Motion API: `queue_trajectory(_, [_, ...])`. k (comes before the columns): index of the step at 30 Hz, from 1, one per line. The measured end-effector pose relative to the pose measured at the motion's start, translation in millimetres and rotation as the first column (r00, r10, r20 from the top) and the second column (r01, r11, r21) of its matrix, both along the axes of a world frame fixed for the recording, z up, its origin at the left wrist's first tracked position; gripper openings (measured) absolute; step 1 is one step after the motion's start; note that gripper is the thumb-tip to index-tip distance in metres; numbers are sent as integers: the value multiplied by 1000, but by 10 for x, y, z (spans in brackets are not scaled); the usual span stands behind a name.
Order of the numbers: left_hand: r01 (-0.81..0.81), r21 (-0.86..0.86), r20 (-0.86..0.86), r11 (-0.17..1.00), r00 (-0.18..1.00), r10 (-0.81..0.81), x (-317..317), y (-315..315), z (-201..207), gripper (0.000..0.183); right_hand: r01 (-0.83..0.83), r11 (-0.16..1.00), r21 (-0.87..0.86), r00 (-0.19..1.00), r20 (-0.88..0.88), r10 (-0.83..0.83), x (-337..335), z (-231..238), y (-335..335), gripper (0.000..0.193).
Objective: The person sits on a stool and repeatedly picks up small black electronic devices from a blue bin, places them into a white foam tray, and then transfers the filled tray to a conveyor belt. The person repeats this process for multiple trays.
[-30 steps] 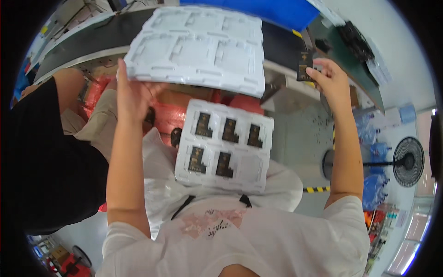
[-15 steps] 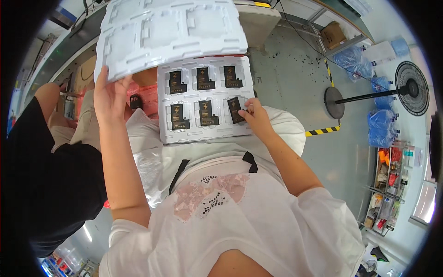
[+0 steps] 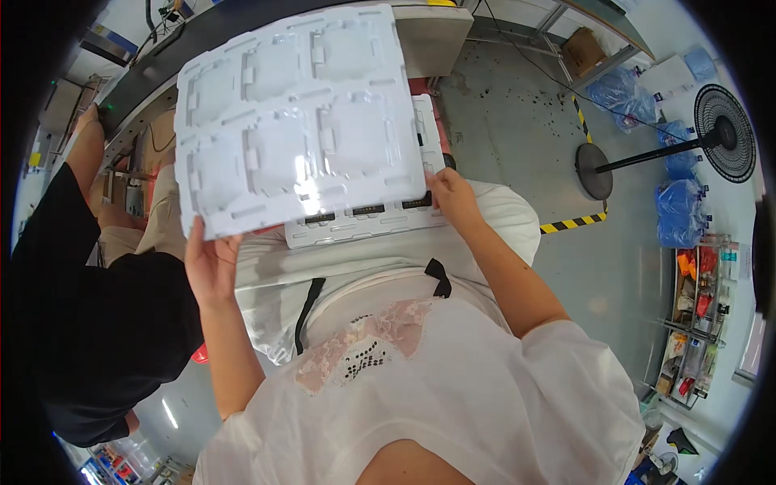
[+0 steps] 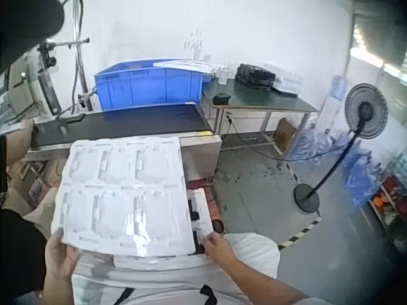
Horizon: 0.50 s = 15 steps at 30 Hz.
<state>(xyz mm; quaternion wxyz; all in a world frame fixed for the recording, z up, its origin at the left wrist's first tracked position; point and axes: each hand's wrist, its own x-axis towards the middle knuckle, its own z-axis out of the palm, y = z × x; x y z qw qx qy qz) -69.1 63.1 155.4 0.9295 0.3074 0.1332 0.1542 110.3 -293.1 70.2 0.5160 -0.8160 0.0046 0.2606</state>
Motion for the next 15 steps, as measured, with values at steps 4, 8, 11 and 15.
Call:
queue_trajectory(4, [162, -170, -102, 972, 978, -181, -364, -182, -424, 34, 295, 767, 570, 925, -373, -79, -79, 460, 124, 42])
queue_trajectory(8, [129, -100, -357, 987, 921, -157, -486, -531, -679, 37, 285, 724, 628, 949, -291, -122, -37, 408, 37, 45])
queue_trajectory(11, [315, 174, -576, 933, 801, -164, -454, -573, -798, 42, 204, 874, 440, 976, -160, -147, 20, 86, -187, 43])
queue_trajectory(15, [606, 426, -765, 672, 638, -91, -138, -621, -702, 53, -15, 972, -234, 965, 250, 75, 107, -159, -352, 43])
